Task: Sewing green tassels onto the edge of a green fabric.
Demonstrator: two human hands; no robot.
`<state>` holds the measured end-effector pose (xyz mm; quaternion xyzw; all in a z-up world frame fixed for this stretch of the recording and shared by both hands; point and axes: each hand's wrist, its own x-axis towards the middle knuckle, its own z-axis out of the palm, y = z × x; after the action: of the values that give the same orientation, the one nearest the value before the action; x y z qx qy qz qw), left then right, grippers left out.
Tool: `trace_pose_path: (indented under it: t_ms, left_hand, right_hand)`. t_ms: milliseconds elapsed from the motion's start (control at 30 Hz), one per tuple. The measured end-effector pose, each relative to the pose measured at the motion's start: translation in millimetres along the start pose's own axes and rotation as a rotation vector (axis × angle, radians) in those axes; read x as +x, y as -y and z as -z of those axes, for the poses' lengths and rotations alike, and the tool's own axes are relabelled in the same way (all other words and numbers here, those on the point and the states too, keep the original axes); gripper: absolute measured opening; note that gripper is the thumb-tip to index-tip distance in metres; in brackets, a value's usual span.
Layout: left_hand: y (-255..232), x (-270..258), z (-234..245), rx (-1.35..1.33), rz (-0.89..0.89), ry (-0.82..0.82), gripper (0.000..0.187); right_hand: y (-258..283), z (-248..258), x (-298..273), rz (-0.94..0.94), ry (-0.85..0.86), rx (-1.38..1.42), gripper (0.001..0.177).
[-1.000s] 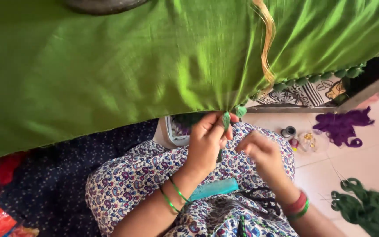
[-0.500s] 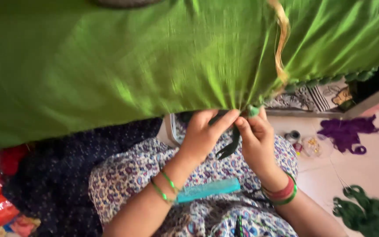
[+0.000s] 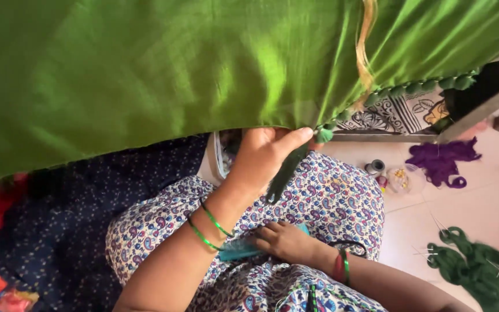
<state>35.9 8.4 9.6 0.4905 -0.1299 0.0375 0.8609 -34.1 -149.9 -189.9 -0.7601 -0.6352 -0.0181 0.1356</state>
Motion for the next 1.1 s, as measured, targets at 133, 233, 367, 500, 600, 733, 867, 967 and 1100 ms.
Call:
trace_pose_path:
  t_ms: [133, 233, 367, 500, 600, 733, 867, 967, 1100]
  left_hand:
    - [4.6, -5.9, 0.4, -0.058, 0.075, 0.012, 0.015]
    - [-1.3, 1.5, 4.6, 0.038, 0.117, 0.006, 0.016]
    - [-12.7, 10.3, 7.3, 0.175, 0.323, 0.058, 0.022]
    - [-40.2, 13.9, -3.6, 0.195, 0.403, 0.112, 0.020]
    - [-47.2, 14.8, -5.5, 0.746, 0.412, 0.023, 0.030]
    - [-31.1, 16.6, 8.7, 0.373, 0.340, 0.063, 0.022]
    - [-32.9, 11.0, 2.9, 0.212, 0.429, 0.074, 0.021]
    - [-45.2, 12.9, -5.1, 0.630, 0.381, -0.017, 0.024]
    - [-35.5, 12.1, 6.9, 0.280, 0.466, 0.018, 0.026]
  right_hand:
    - [2.9, -14.1, -14.4, -0.064, 0.112, 0.135, 0.047]
    - [6.6, 66.5, -2.4, -0.092, 0.212, 0.236, 0.048]
    - [2.5, 201.4, -2.4, 0.002, -0.105, -0.017, 0.045]
    - [-21.8, 305.7, -19.6, 0.027, -0.276, -0.574, 0.041]
    - [-26.7, 316.9, -19.3, -0.002, -0.263, -0.831, 0.045]
    - [-22.6, 306.1, -24.7, 0.325, -0.217, -0.972, 0.040]
    - [-14.4, 322.5, -12.0, 0.160, -0.346, -1.158, 0.035]
    - [-44.8, 301.4, -19.9, 0.207, -0.261, -1.086, 0.039]
    - [-28.0, 303.3, -14.6, 0.476, -0.223, -0.960, 0.042]
